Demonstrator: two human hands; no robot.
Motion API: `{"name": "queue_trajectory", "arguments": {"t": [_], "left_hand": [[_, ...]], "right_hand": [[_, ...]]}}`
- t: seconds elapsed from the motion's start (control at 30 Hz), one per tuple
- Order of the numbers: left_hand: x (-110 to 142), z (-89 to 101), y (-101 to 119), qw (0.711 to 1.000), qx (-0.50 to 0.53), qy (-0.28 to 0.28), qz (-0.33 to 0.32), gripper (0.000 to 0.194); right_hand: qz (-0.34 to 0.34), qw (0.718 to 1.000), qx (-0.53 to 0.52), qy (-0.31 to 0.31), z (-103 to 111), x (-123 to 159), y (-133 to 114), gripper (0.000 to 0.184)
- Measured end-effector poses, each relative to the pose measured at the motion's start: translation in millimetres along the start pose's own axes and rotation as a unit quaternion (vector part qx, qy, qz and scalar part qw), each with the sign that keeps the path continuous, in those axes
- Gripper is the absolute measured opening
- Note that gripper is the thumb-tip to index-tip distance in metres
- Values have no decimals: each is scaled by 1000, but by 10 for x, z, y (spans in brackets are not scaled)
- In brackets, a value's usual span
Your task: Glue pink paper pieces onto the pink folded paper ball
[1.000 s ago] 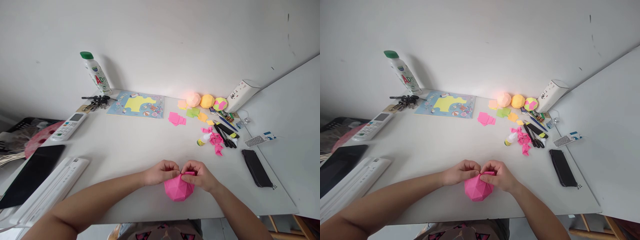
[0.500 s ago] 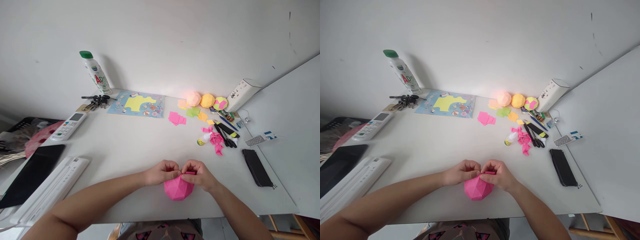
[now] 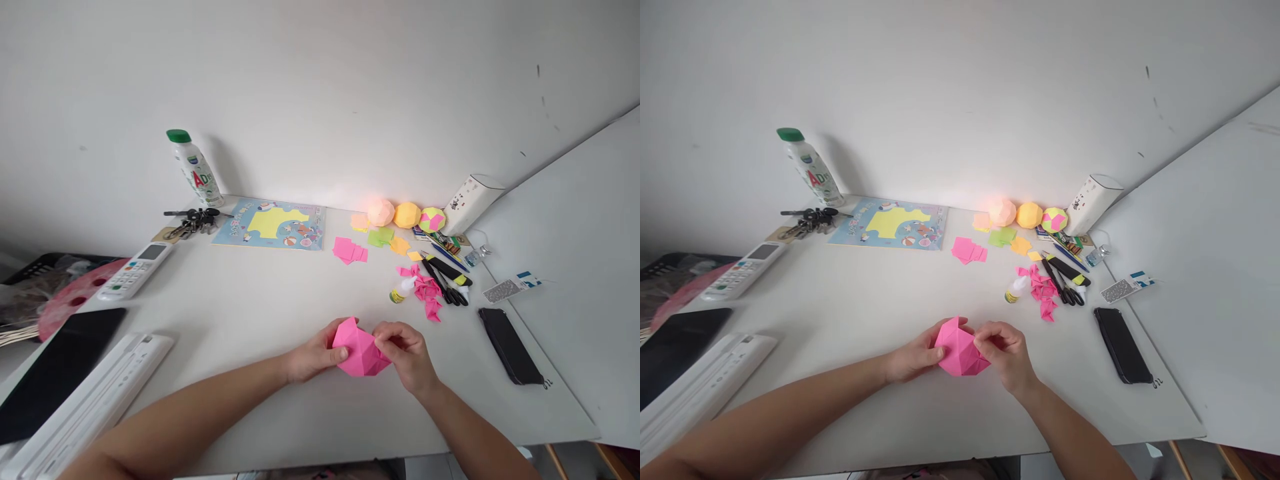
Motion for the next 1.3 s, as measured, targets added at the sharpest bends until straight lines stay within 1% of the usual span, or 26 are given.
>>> {"name": "queue_trajectory", "arguments": {"t": [0.07,0.13,0.23,0.33,0.5,0.57,0.73,0.83,0.97,1.13,1.2,1.23,1.3], "left_hand": [[1,35,-9,1000,-1,19,1,73],[8,69,3,999,3,39,-4,69],[16,86,36,999,-13,49,-16,63],[15,86,52,998,-44,44,-26,61],[14,147,103,994,-65,66,-65,60],[12,145,123,993,-73,62,-75,56],[11,95,151,991,-103,35,-79,46],[8,106,142,990,-112,39,-77,47],[-1,107,116,990,-114,33,-76,50],[22,78,108,987,-139,22,-78,47],[47,71,131,981,-169,31,-92,52],[64,63,162,973,-198,40,-109,57],[113,14,252,945,-280,60,-157,68]], "right_hand": [[-39,999,11,13,23,7,72,11],[-82,996,10,17,25,15,130,16],[-120,993,-1,-9,-47,18,143,26],[-140,989,-12,-38,-119,25,141,30],[-127,990,-19,-51,-109,30,166,26],[-124,991,-9,-54,-96,31,183,22],[-128,989,-3,-68,-133,36,180,21],[-122,990,-4,-73,-155,39,162,24],[-109,991,39,-63,-111,43,143,20],[-117,989,63,-64,-78,45,149,23],[-110,988,76,-73,-95,46,135,23],[-106,987,84,-82,-113,50,130,24],[-107,984,94,-104,-169,66,136,26]]}}
Point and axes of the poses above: each hand's wrist, its own x-axis away from the middle knuckle, its own z-axis out of the back of the hand, y = z × x, the point moved 9 cm from there along -x, towards the middle knuckle, and after that the axes turned 4 degrees about -y, right-handed, at the moved point
